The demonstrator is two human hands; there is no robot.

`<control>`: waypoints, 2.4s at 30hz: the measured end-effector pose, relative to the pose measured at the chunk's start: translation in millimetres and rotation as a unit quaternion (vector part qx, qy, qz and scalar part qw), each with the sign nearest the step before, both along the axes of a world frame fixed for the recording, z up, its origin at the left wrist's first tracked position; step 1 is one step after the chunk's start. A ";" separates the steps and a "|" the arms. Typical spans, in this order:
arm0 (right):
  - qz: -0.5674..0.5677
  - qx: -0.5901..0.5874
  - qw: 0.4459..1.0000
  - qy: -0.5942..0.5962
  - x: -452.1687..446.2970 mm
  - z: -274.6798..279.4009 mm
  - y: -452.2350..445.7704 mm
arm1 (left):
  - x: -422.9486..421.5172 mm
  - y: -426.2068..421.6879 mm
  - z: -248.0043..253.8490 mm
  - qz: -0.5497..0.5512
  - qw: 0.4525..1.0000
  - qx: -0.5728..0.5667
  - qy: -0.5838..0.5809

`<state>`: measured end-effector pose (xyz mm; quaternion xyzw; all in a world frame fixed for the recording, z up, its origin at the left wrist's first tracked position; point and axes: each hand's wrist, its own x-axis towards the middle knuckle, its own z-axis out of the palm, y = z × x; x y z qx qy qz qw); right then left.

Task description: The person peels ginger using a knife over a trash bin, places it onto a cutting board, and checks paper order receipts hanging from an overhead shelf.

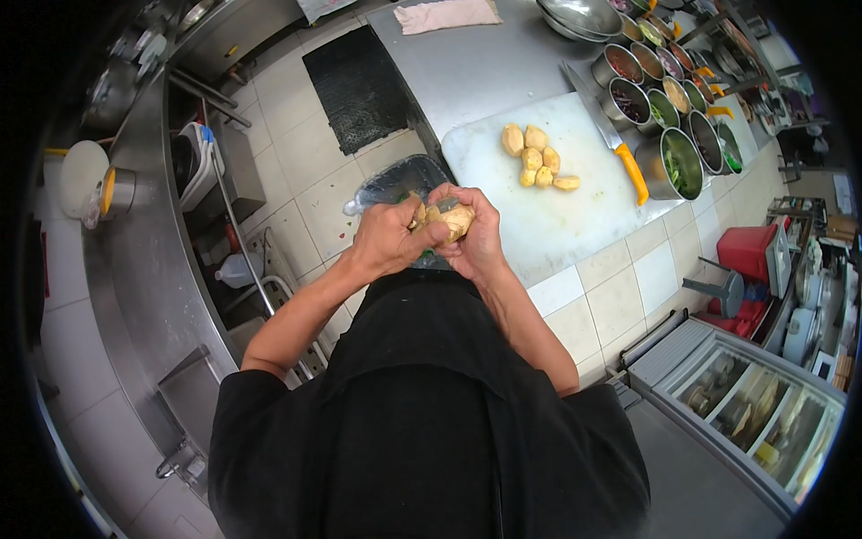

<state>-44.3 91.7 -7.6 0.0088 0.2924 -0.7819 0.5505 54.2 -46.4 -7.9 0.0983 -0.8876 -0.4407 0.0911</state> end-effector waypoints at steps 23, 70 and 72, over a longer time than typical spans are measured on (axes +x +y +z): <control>-0.222 0.164 0.937 0.213 17.1 19.2 -15.3 | -0.9 11.3 8.8 0.028 0.996 -0.072 0.036; -0.121 0.034 0.931 0.342 11.9 12.0 8.4 | -16.5 -10.6 50.9 -0.089 0.980 -0.147 0.097; -0.104 0.048 0.925 0.361 10.9 13.4 10.6 | -17.5 -11.7 50.8 -0.102 0.981 -0.141 0.088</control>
